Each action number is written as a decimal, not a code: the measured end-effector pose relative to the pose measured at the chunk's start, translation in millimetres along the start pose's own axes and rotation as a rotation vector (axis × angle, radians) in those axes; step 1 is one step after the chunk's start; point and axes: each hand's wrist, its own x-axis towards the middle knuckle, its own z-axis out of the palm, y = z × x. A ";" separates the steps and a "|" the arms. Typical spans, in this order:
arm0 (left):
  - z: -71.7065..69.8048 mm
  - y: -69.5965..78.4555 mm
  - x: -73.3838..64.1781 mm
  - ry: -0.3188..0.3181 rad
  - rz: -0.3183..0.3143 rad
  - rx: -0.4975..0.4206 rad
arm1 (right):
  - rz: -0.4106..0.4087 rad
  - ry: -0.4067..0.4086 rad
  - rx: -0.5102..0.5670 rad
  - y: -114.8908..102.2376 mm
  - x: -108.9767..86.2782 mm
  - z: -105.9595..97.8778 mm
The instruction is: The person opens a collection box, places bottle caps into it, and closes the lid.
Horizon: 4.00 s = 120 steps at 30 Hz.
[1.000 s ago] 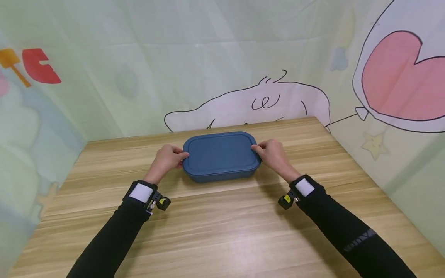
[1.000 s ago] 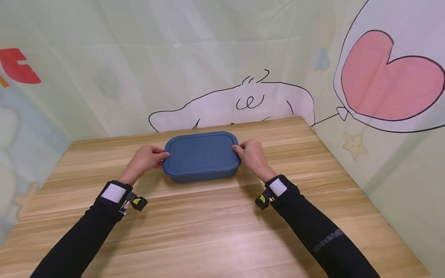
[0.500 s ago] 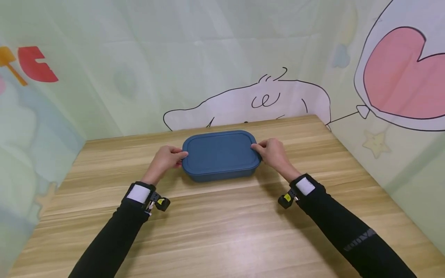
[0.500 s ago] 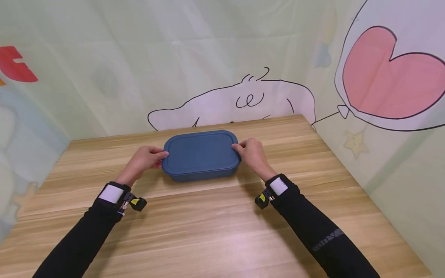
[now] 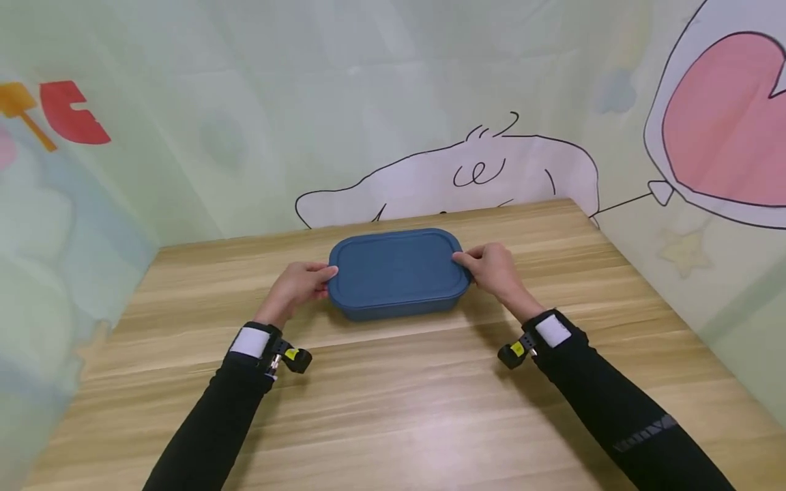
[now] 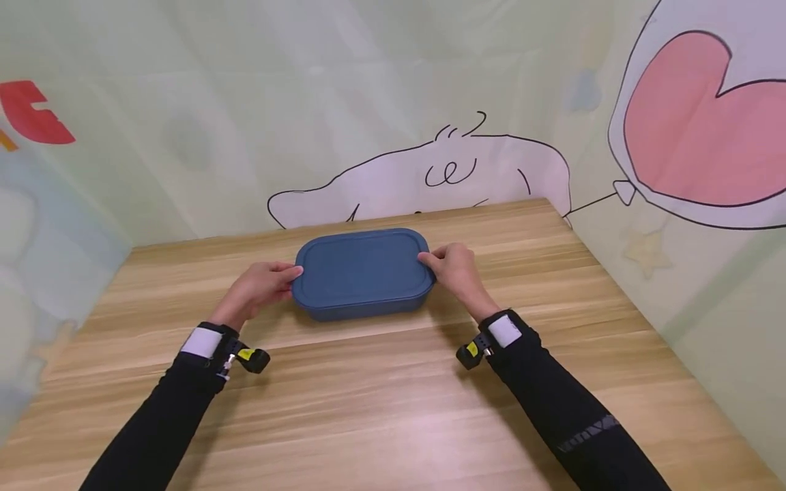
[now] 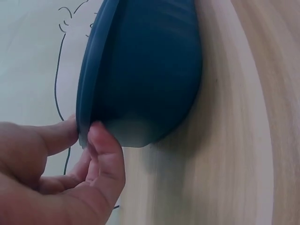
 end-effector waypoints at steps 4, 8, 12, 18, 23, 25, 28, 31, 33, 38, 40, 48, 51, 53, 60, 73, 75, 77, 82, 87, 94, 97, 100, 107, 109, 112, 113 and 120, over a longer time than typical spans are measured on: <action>-3.0 1.7 0.8 -0.016 -0.012 -0.039 | -0.014 0.000 -0.021 -4.8 0.4 -3.1; -8.2 4.2 -0.2 -0.039 -0.032 -0.057 | -0.018 -0.014 -0.013 -8.0 1.0 -2.1; -6.7 8.0 -1.6 -0.044 -0.034 -0.058 | -0.019 -0.009 -0.009 -5.7 0.8 -1.6; 3.2 6.8 0.8 -0.043 -0.041 -0.070 | -0.004 -0.009 -0.020 3.2 -2.8 -2.3; 6.9 3.7 3.6 -0.028 -0.065 -0.083 | 0.008 -0.010 -0.013 5.0 -3.7 -2.7; 6.2 3.0 4.7 -0.028 -0.059 -0.087 | -0.003 -0.005 -0.010 3.4 -3.1 -3.1; 5.0 2.2 5.8 -0.028 -0.052 -0.093 | -0.017 -0.005 -0.016 0.8 -2.8 -4.0; 4.3 1.3 6.8 -0.034 -0.050 -0.096 | -0.013 -0.008 -0.023 0.4 -2.2 -4.0; 4.6 1.1 7.0 -0.031 -0.056 -0.098 | -0.010 -0.009 -0.025 0.8 -1.7 -3.8; 5.0 1.1 7.8 -0.026 -0.051 -0.100 | 0.007 -0.015 -0.009 1.1 -0.2 -5.6; 4.6 1.3 7.8 -0.029 -0.047 -0.105 | 0.028 -0.031 0.016 0.8 0.5 -7.1; 0.2 2.5 9.6 -0.092 -0.051 -0.145 | 0.128 -0.114 0.137 -0.2 3.5 -13.1; -1.1 1.9 11.8 -0.113 -0.053 -0.154 | 0.159 -0.155 0.156 -0.6 4.7 -16.0; -2.0 0.8 13.1 -0.124 -0.056 -0.173 | 0.169 -0.192 0.164 -0.6 6.0 -17.8; -7.0 3.0 16.3 -0.128 -0.082 -0.230 | 0.186 -0.238 0.183 -2.6 15.3 -20.5; -0.6 25.1 41.8 0.036 -0.113 -0.113 | 0.253 -0.145 0.181 -4.0 44.2 -11.0; -0.7 25.4 43.9 0.038 -0.116 -0.103 | 0.250 -0.145 0.187 -3.9 47.5 -10.1; -2.0 24.8 44.7 0.035 -0.112 -0.091 | 0.246 -0.147 0.192 -4.2 49.5 -8.9; -4.0 24.9 45.9 0.022 -0.107 -0.065 | 0.247 -0.145 0.205 -3.2 52.3 -6.9; -3.2 25.1 46.4 0.042 -0.090 -0.029 | 0.241 -0.109 0.216 -1.5 52.8 -1.0; 4.4 23.7 45.9 0.083 -0.068 0.035 | 0.182 -0.050 0.195 5.8 48.0 5.5; 5.9 23.3 46.2 0.089 -0.055 0.036 | 0.163 -0.037 0.187 7.4 46.7 6.5; 5.6 23.8 46.1 0.095 -0.049 0.034 | 0.149 -0.029 0.182 7.5 47.7 7.0; 7.2 26.2 45.9 0.116 -0.034 0.059 | 0.157 -0.043 0.185 4.6 49.3 4.0; 8.7 26.1 46.0 0.100 -0.016 0.051 | 0.168 -0.041 0.176 4.5 48.2 2.0; 7.8 24.8 45.9 0.074 -0.015 0.024 | 0.183 -0.045 0.179 2.7 47.4 0.8; 6.8 24.2 45.7 0.064 -0.018 0.017 | 0.186 -0.047 0.177 1.9 47.5 0.8; -5.0 15.1 41.2 -0.033 0.023 0.058 | 0.199 -0.066 0.200 0.9 48.9 5.8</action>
